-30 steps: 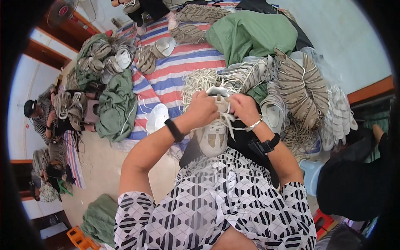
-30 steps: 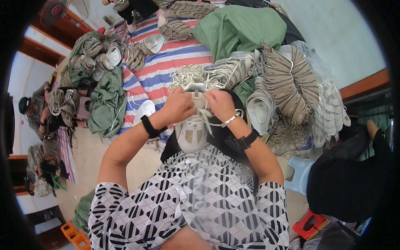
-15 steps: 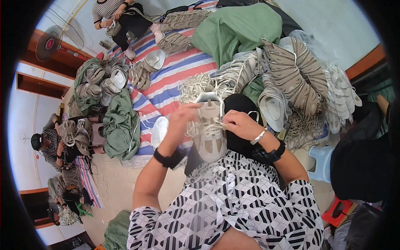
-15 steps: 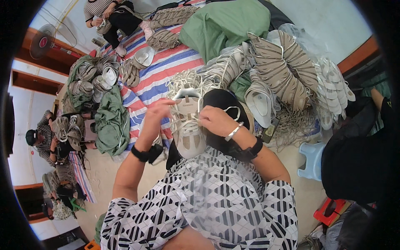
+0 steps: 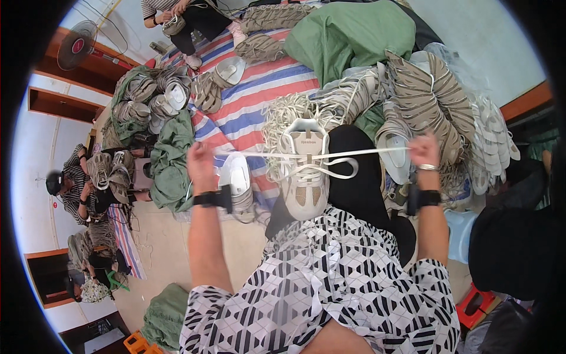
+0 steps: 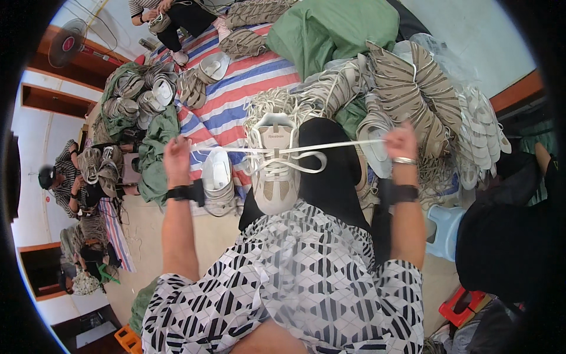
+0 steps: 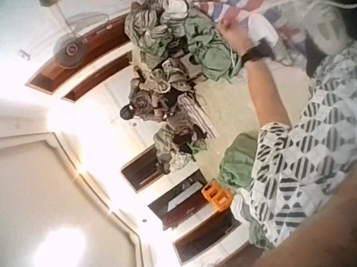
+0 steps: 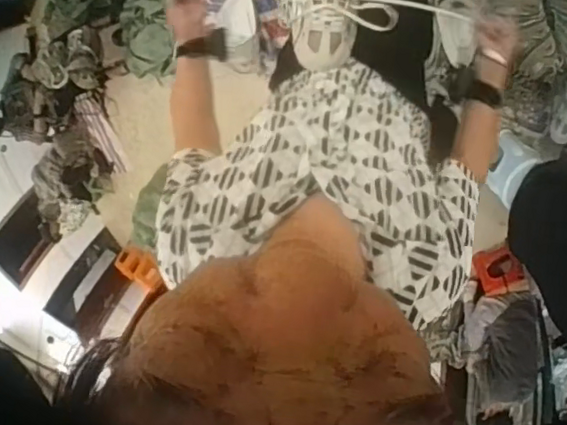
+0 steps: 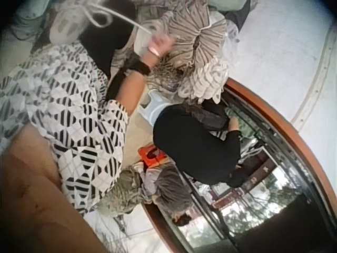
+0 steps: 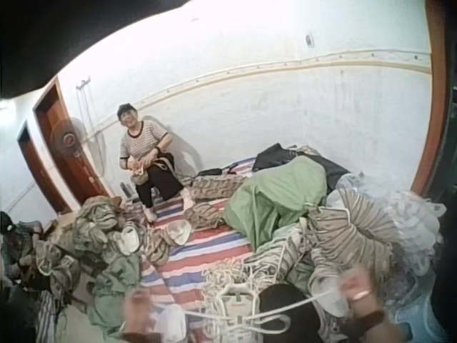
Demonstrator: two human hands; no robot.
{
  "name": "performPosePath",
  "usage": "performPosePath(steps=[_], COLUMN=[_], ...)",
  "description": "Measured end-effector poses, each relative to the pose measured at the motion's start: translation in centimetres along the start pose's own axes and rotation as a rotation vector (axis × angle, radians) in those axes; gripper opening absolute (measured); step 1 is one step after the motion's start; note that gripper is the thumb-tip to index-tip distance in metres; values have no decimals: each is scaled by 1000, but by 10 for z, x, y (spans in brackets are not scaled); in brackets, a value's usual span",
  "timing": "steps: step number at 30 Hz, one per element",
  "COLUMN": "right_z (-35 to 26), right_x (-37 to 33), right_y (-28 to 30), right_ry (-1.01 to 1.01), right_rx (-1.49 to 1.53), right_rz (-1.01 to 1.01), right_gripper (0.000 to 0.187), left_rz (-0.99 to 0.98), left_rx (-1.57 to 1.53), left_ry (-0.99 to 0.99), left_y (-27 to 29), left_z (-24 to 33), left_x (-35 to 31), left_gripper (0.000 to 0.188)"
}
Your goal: The person sits on the floor and threads a long white lace through the eyelets of a white sneaker. They pull the lace through multiple times, adjusting the tension and positioning of the shoe while surrounded by piles of laces and other shoe parts.
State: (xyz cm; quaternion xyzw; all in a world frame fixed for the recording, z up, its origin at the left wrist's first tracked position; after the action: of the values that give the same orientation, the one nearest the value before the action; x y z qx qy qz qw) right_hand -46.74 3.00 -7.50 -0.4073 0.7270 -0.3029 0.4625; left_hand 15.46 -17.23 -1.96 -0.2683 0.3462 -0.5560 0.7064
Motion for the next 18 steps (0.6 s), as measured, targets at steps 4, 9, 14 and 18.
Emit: performPosePath(steps=[4,9,14,18], right_z=[-109,-56,45,120], right_x=[-63,-32,-24,-50], right_y=[118,55,-83,-153], right_ry=[310,132,102,420], right_rx=[48,-329,-1161,-1723], right_rz=[556,105,-132,-410], right_gripper=[40,31,18,19], left_rz=[234,-154,-1322,-1488], left_rx=[44,699,1494,1749], left_ry=[-83,68,-685,-714], left_y=[69,-26,-188,-215], left_z=[84,-14,-101,-132], left_x=[0,-61,-183,-191], left_gripper=[25,21,28,23])
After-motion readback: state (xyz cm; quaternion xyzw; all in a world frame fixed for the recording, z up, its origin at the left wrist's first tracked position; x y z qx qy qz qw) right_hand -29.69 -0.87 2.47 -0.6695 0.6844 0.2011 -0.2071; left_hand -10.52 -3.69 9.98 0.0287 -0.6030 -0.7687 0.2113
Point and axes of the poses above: each hand's wrist, its own x-axis towards the middle knuckle, its own y-axis out of the back of the hand, z = x × y, the point moved 6 cm from there along x, towards the middle knuckle, and after that the axes turned 15 degrees about -x, right-handed, at the moved point
